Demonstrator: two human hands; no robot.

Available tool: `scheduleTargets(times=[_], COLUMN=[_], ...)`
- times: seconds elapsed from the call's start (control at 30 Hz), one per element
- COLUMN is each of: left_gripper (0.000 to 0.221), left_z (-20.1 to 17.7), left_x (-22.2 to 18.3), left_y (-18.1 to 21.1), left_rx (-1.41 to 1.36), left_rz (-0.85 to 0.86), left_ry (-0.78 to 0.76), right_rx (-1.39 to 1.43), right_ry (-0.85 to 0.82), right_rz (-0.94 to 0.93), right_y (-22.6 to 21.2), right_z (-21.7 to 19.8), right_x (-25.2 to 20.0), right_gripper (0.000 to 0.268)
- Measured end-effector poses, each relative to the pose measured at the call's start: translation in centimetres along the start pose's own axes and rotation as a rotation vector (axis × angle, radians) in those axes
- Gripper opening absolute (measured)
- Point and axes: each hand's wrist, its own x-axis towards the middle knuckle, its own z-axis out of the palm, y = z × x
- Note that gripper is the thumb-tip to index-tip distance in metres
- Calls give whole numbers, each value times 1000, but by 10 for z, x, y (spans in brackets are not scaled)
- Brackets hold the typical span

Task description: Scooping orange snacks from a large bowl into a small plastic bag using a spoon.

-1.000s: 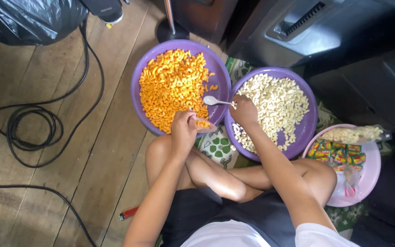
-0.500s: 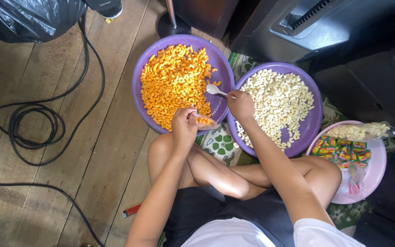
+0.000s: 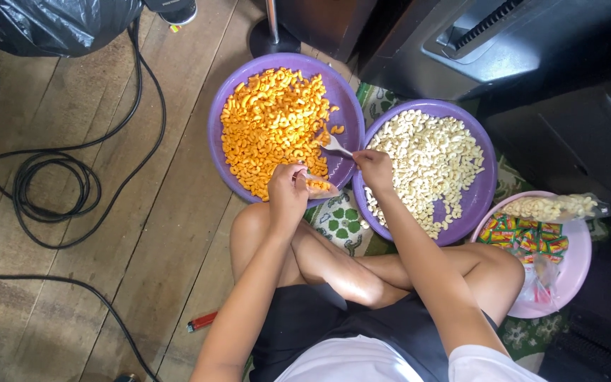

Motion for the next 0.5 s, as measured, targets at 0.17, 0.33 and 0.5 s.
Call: scheduleTargets(times=[0.17, 0.33, 0.5], left_gripper=[9, 10, 10], left_z=[1, 0, 1], left_x=[-1, -1, -2], left_y=[-2, -3, -5], left_rx=[9, 16, 20], left_rz=[-16, -15, 2], left_ry=[1, -19, -6], right_rx=[-72, -7, -16], right_ry=[67, 58, 69], right_rz=[-95, -43, -26], right_y=[12, 20, 24], right_z=[-7, -8, -4], right_x=[-4, -3, -3], right_gripper=[16, 17, 19])
